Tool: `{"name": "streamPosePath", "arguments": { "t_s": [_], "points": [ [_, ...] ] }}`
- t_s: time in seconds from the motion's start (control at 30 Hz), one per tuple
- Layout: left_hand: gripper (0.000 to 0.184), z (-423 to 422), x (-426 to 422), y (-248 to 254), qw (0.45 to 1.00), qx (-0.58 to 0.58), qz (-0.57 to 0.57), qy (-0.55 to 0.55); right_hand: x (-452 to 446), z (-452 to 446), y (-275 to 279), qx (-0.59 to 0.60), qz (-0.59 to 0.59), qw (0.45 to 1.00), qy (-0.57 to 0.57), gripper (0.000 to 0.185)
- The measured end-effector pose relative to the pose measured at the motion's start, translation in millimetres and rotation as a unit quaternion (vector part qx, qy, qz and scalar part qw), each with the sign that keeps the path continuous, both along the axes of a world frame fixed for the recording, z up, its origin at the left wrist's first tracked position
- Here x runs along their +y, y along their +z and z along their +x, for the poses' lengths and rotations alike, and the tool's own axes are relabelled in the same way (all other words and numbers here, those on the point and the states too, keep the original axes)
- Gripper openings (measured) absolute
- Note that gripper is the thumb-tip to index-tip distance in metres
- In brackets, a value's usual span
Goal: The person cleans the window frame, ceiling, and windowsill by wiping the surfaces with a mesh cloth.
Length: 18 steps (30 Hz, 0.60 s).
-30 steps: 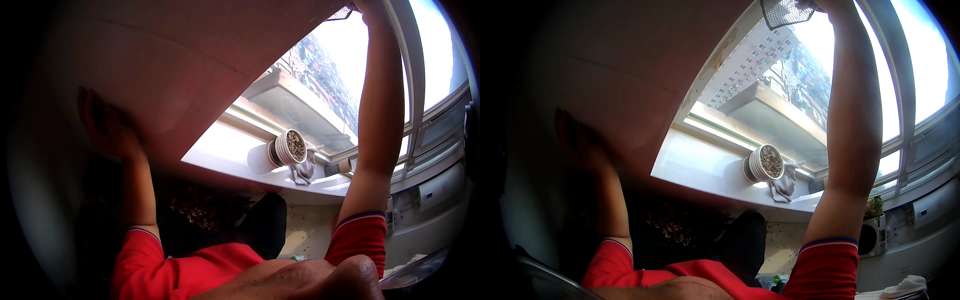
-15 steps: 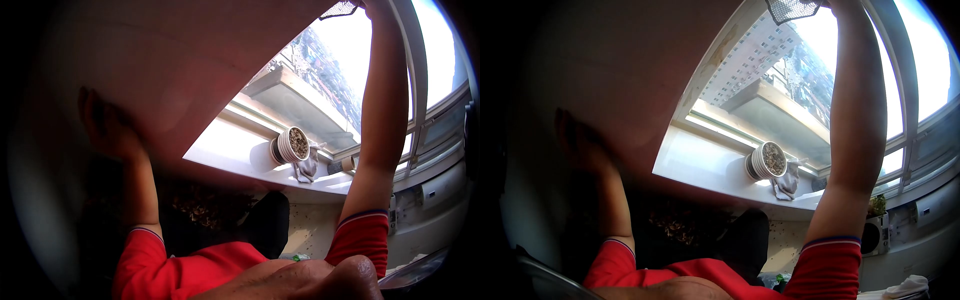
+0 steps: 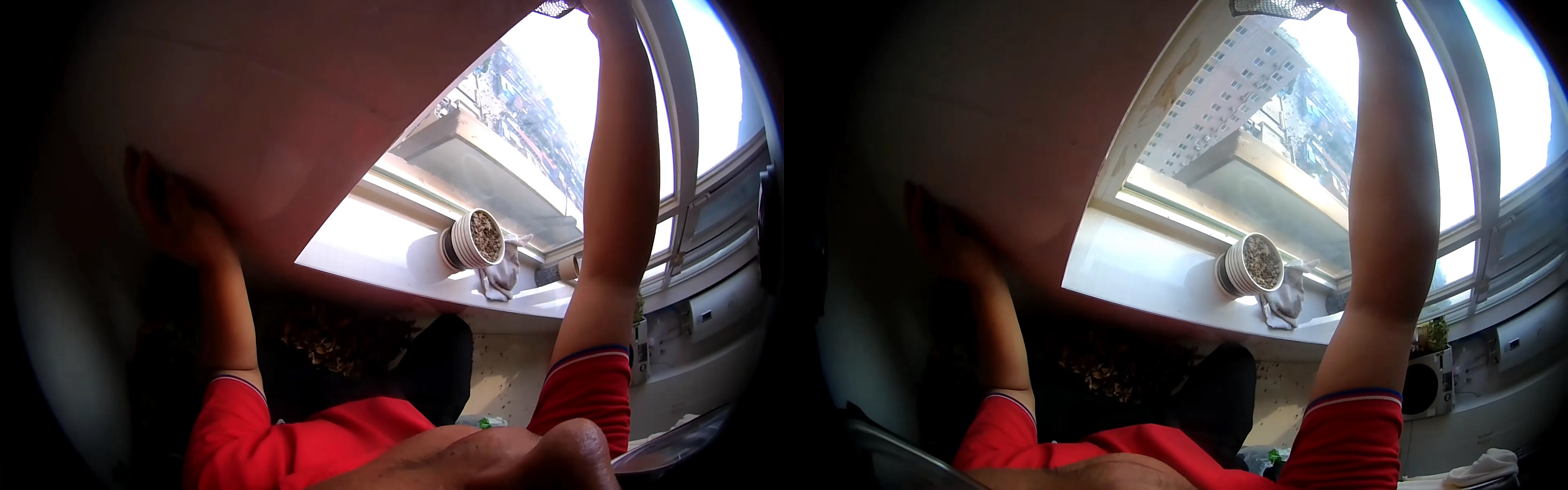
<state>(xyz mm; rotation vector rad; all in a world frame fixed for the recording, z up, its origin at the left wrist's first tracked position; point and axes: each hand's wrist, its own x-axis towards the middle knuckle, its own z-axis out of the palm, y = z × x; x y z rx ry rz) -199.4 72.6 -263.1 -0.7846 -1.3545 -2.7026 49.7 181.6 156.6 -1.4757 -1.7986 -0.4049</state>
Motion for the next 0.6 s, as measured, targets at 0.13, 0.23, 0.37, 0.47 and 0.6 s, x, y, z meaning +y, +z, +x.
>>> {"name": "streamPosePath", "arguments": {
  "t_s": [0.13,0.23,0.37,0.47,0.6],
  "points": [
    [0.041,1,0,-3,1.000,-0.022,-0.007,-0.015,-5,-3,-7,0.002,0.000,1.000,-0.010,0.031],
    [0.039,-3,5,-10,1.000,-0.018,0.009,-0.018,-8,-10,-7,0.017,-0.002,1.000,-0.019,0.031],
    [0.037,-3,-1,-3,1.000,-0.005,-0.014,0.002,-11,-15,-4,0.000,-0.003,1.000,-0.015,0.032],
    [0.036,-1,2,-2,0.999,-0.033,-0.004,-0.024,-5,-1,-13,-0.037,-0.025,0.998,0.052,0.034],
    [0.036,6,-3,6,0.999,-0.035,0.005,-0.028,0,6,-37,-0.105,-0.007,0.993,0.053,0.033]
  ]
}}
